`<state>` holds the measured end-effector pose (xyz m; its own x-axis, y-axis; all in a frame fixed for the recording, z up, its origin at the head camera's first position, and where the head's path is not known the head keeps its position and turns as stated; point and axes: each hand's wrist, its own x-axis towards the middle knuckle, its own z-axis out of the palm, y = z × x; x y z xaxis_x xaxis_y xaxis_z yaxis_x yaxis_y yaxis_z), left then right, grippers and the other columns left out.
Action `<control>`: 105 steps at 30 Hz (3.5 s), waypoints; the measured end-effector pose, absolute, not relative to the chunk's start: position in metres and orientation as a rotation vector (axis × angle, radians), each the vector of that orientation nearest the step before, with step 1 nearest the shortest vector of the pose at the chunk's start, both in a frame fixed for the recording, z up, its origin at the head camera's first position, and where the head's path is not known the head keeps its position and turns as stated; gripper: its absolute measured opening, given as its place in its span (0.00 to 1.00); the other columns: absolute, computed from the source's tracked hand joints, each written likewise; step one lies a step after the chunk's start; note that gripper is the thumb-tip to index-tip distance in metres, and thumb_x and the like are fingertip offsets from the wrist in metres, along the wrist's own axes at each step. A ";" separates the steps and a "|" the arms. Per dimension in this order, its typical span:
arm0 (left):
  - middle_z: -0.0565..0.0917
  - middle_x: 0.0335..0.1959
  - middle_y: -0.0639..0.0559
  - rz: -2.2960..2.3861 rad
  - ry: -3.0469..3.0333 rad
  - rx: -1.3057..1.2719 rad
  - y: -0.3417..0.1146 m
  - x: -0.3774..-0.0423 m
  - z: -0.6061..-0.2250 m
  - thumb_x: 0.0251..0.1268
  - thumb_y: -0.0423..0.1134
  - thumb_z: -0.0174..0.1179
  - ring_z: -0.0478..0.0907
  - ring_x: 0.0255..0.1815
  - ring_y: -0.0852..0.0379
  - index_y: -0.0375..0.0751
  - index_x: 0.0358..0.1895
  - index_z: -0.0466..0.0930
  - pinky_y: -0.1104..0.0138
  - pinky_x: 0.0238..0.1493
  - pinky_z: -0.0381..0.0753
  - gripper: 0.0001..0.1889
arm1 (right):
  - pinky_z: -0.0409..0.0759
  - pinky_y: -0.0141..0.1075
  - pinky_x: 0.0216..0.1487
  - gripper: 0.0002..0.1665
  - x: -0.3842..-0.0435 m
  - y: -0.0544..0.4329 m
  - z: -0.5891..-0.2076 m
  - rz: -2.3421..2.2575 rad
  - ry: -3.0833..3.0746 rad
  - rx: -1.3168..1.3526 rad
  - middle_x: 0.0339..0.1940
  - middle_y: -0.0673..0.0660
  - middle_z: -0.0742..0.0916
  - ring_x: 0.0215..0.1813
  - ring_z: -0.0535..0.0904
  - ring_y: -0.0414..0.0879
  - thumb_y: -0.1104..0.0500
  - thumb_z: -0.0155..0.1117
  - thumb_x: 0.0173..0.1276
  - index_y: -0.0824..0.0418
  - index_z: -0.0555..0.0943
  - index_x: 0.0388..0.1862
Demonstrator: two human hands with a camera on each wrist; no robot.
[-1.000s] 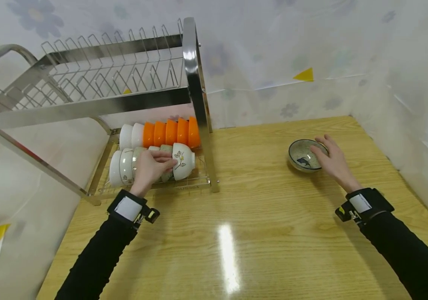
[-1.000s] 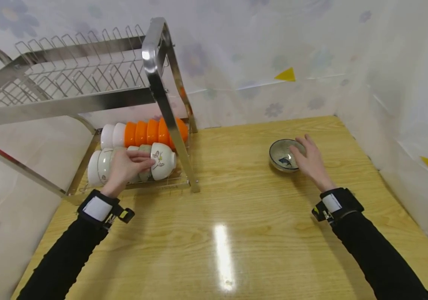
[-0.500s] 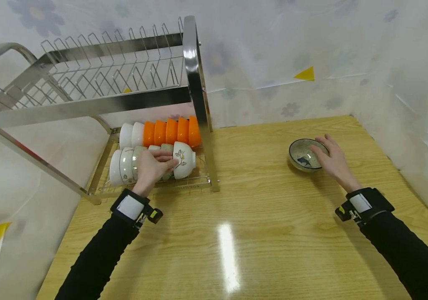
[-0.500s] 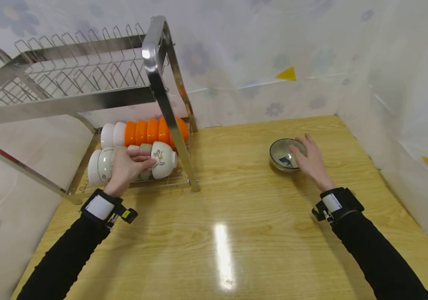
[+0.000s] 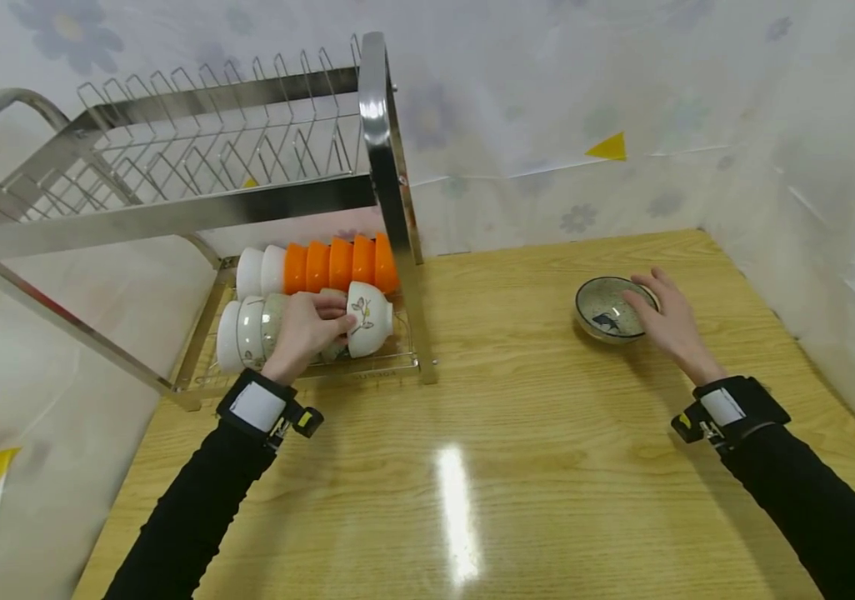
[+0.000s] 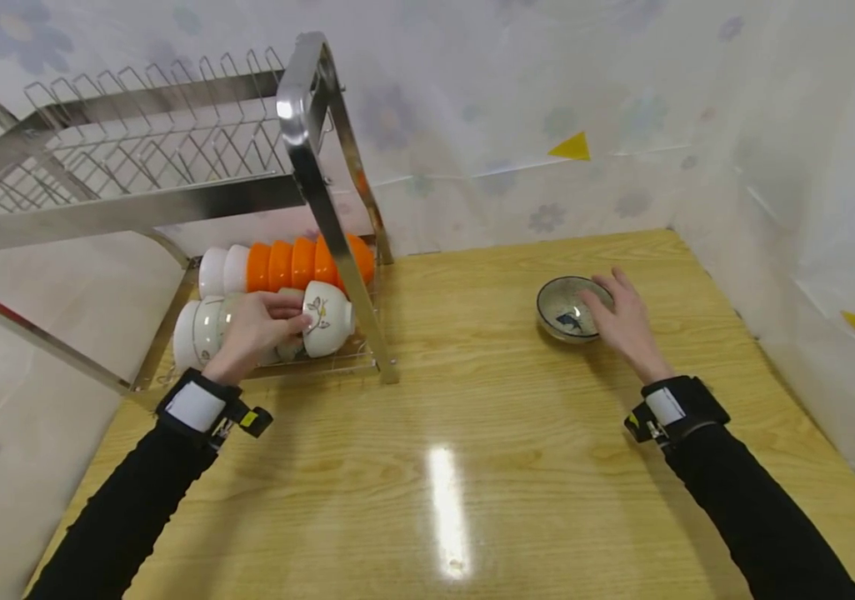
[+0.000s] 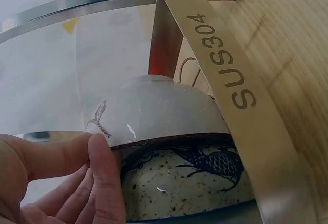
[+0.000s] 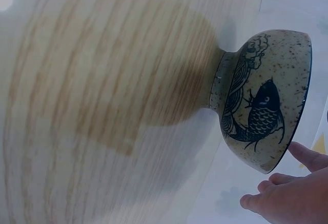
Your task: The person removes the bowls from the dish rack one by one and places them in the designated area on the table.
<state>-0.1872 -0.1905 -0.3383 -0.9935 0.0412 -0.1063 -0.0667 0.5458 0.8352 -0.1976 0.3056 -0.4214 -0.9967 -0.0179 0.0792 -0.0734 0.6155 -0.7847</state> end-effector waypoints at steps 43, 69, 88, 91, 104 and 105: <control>0.84 0.53 0.36 1.494 2.779 0.305 -0.166 -0.194 -0.329 0.75 0.33 0.55 0.81 0.46 0.43 0.33 0.61 0.77 0.56 0.50 0.85 0.16 | 0.62 0.66 0.72 0.39 -0.190 0.272 -0.392 1.419 -2.808 0.250 0.78 0.73 0.66 0.77 0.60 0.71 0.40 0.41 0.82 0.66 0.59 0.79; 0.87 0.51 0.43 0.819 3.089 1.171 -0.149 -0.202 -0.340 0.69 0.27 0.60 0.80 0.54 0.45 0.36 0.55 0.82 0.54 0.63 0.81 0.13 | 0.83 0.41 0.64 0.41 -0.216 0.184 -0.369 2.676 -2.602 0.276 0.68 0.73 0.78 0.60 0.85 0.52 0.39 0.46 0.81 0.73 0.64 0.73; 0.89 0.52 0.45 0.275 3.093 1.464 -0.148 -0.209 -0.347 0.65 0.25 0.64 0.82 0.54 0.47 0.38 0.53 0.86 0.58 0.58 0.85 0.15 | 0.89 0.42 0.46 0.22 -0.240 0.113 -0.357 2.610 -2.726 0.163 0.29 0.56 0.87 0.30 0.87 0.47 0.48 0.53 0.79 0.67 0.73 0.53; 0.88 0.53 0.45 0.208 3.086 1.486 -0.148 -0.208 -0.348 0.66 0.24 0.62 0.82 0.56 0.48 0.39 0.54 0.86 0.58 0.59 0.85 0.15 | 0.90 0.38 0.39 0.15 -0.241 0.108 -0.360 2.533 -2.747 0.180 0.26 0.56 0.87 0.27 0.86 0.45 0.56 0.52 0.79 0.68 0.77 0.43; 0.80 0.67 0.44 0.572 2.986 1.339 -0.156 -0.211 -0.349 0.71 0.33 0.61 0.73 0.72 0.46 0.40 0.65 0.78 0.54 0.73 0.73 0.21 | 0.86 0.33 0.26 0.16 -0.243 0.121 -0.374 2.220 -2.831 0.254 0.17 0.52 0.85 0.18 0.82 0.40 0.64 0.47 0.72 0.74 0.80 0.37; 0.79 0.68 0.43 0.580 2.996 1.310 -0.159 -0.211 -0.349 0.71 0.34 0.61 0.71 0.73 0.45 0.38 0.66 0.77 0.53 0.75 0.71 0.21 | 0.86 0.33 0.26 0.16 -0.243 0.125 -0.375 2.213 -2.832 0.252 0.16 0.51 0.85 0.18 0.82 0.40 0.64 0.46 0.72 0.74 0.79 0.38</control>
